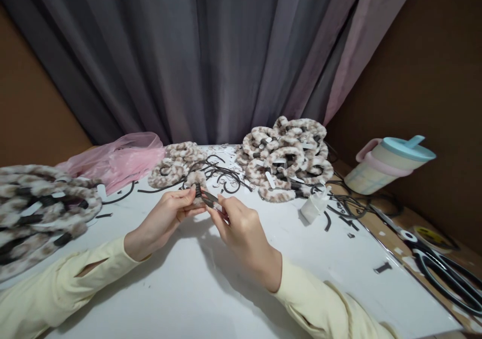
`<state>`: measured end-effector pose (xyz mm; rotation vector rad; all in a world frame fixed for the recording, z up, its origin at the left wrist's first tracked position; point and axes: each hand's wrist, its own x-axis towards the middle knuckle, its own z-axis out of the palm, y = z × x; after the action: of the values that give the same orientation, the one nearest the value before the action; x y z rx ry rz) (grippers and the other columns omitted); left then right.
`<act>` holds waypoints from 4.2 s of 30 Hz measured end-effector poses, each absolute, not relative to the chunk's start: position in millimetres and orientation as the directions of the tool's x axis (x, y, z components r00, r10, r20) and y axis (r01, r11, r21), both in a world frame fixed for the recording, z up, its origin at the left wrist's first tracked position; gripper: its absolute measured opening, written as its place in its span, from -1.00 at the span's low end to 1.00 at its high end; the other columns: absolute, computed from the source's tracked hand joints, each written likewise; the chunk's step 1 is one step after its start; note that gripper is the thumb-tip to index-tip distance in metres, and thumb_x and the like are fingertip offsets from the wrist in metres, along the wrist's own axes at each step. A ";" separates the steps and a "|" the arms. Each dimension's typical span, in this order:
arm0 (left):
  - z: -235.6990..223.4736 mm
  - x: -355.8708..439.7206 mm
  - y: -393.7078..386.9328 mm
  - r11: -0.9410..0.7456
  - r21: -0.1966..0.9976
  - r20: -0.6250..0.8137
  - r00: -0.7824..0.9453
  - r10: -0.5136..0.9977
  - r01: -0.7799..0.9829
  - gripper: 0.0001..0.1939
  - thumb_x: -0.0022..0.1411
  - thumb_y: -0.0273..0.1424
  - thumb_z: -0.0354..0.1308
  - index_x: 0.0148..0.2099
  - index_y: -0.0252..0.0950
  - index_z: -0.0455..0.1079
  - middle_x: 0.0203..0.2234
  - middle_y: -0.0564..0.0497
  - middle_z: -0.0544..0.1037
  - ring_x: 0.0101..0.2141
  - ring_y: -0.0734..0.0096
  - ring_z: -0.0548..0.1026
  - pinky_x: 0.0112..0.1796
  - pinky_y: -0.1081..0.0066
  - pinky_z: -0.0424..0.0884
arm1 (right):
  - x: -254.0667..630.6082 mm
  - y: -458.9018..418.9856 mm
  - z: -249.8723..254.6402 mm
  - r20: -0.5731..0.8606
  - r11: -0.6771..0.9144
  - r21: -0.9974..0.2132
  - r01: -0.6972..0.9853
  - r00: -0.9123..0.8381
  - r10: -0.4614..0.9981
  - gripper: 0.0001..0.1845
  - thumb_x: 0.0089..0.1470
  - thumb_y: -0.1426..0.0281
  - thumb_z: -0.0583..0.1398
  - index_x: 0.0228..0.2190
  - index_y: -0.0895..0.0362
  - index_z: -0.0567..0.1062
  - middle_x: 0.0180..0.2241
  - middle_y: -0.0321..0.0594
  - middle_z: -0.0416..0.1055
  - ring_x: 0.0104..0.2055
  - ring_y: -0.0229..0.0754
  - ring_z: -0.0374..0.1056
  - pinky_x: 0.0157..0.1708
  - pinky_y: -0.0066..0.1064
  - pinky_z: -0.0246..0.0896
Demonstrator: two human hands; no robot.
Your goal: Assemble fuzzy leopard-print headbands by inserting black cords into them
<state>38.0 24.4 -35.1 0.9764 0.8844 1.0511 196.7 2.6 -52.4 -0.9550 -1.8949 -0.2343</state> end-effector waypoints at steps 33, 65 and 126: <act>-29.2 35.6 25.5 0.269 0.932 -0.181 0.329 0.927 -0.243 -0.75 0.21 -0.31 0.10 -0.29 -0.41 0.49 -0.23 -0.16 0.57 -0.20 0.30 0.53 -0.14 0.42 0.46 | 203.5 1.8 -44.1 0.777 0.677 -0.288 0.677 -0.248 0.579 -0.71 0.10 0.35 0.16 -0.58 0.13 0.23 -0.69 -0.42 0.16 -0.68 -0.41 0.04 -0.68 -0.56 -0.07; -58.2 23.8 -0.5 -0.765 0.012 0.294 0.729 0.618 0.644 -0.80 0.26 -0.50 -0.13 -0.14 -0.35 0.29 -0.33 -0.11 0.45 -0.31 0.22 0.43 -0.40 0.34 0.38 | 236.6 -20.2 -37.7 0.552 0.760 -0.336 0.556 -0.537 0.637 -0.79 0.14 0.42 0.12 -0.14 0.14 0.36 -0.21 -0.08 0.40 -0.17 -0.12 0.30 -0.21 -0.29 0.26; -48.9 24.6 -1.3 -0.880 -0.216 0.699 0.696 0.163 0.423 -0.86 0.21 -0.60 -0.06 -0.25 -0.44 0.32 -0.54 -0.08 0.52 -0.49 0.40 0.51 -0.48 0.48 0.48 | 223.3 -7.8 -35.1 0.278 0.652 -0.451 0.609 -0.599 0.751 -0.79 0.21 0.29 0.05 -0.32 0.12 0.42 -0.31 -0.22 0.43 -0.05 -0.09 0.16 -0.07 -0.16 -0.16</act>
<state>24.6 -1.3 -48.9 3.2231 0.5795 1.2665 223.3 -7.8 -35.1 -1.0650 -2.4258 0.4323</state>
